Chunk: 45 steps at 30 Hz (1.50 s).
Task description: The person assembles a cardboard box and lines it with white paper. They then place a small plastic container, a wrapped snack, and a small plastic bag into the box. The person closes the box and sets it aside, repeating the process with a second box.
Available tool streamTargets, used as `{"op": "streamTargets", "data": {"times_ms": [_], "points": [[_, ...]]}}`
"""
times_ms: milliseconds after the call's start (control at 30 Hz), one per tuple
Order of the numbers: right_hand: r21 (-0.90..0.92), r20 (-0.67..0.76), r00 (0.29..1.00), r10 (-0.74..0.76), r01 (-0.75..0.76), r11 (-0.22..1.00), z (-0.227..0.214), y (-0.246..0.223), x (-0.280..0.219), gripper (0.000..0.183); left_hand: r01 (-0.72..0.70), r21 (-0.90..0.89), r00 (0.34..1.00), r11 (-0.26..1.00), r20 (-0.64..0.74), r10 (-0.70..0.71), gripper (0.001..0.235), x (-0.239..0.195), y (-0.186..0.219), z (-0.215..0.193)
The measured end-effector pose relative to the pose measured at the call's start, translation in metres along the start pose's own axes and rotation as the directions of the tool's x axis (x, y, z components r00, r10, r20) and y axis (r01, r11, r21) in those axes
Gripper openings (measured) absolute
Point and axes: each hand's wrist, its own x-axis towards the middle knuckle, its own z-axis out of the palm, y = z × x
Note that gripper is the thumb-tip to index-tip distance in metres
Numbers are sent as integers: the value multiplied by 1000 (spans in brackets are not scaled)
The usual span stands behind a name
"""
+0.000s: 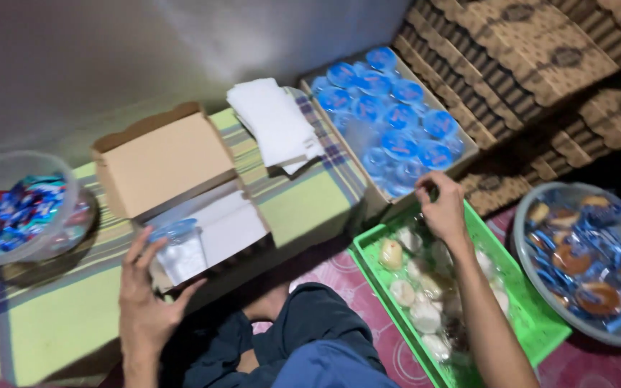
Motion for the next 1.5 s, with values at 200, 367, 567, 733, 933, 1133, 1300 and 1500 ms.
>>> {"op": "streamTargets", "data": {"times_ms": [200, 367, 567, 733, 933, 1133, 1300, 1500], "points": [[-153, 530, 749, 398, -377, 914, 2, 9, -41, 25, 15, 71, 1000, 997, 11, -16, 98, -2, 0, 2], [-275, 513, 723, 462, -371, 887, 27, 28, -72, 36, 13, 51, 1000, 999, 8, -13, 96, -1, 4, 1], [-595, 462, 719, 519, -182, 783, 55, 16, -93, 81, -13, 45, 1000, 999, 1, 13, 97, 0, 6, 0], [-515, 145, 910, 389, -266, 815, 72, 42, -107, 75, -18, 46, 1000, 999, 4, 18, 100, -2, -11, 6], [-512, 211, 814, 541, -380, 771, 71, 38, -89, 71, -1, 79, 1000, 997, -1, 1, 97, -2, -4, 3], [-386, 13, 940, 340, -309, 869, 65, 62, -99, 42, -8, 73, 1000, 997, -1, 8, 99, -2, -5, 3], [90, -171, 889, 425, -415, 905, 46, 44, -106, 28, -1, 78, 1000, 997, -10, 2, 100, -2, -8, 5], [885, 165, 844, 511, -355, 301, 43, 12, -109, 26, 3, 66, 1000, 998, -16, -2, 98, -2, -6, 5]]}}
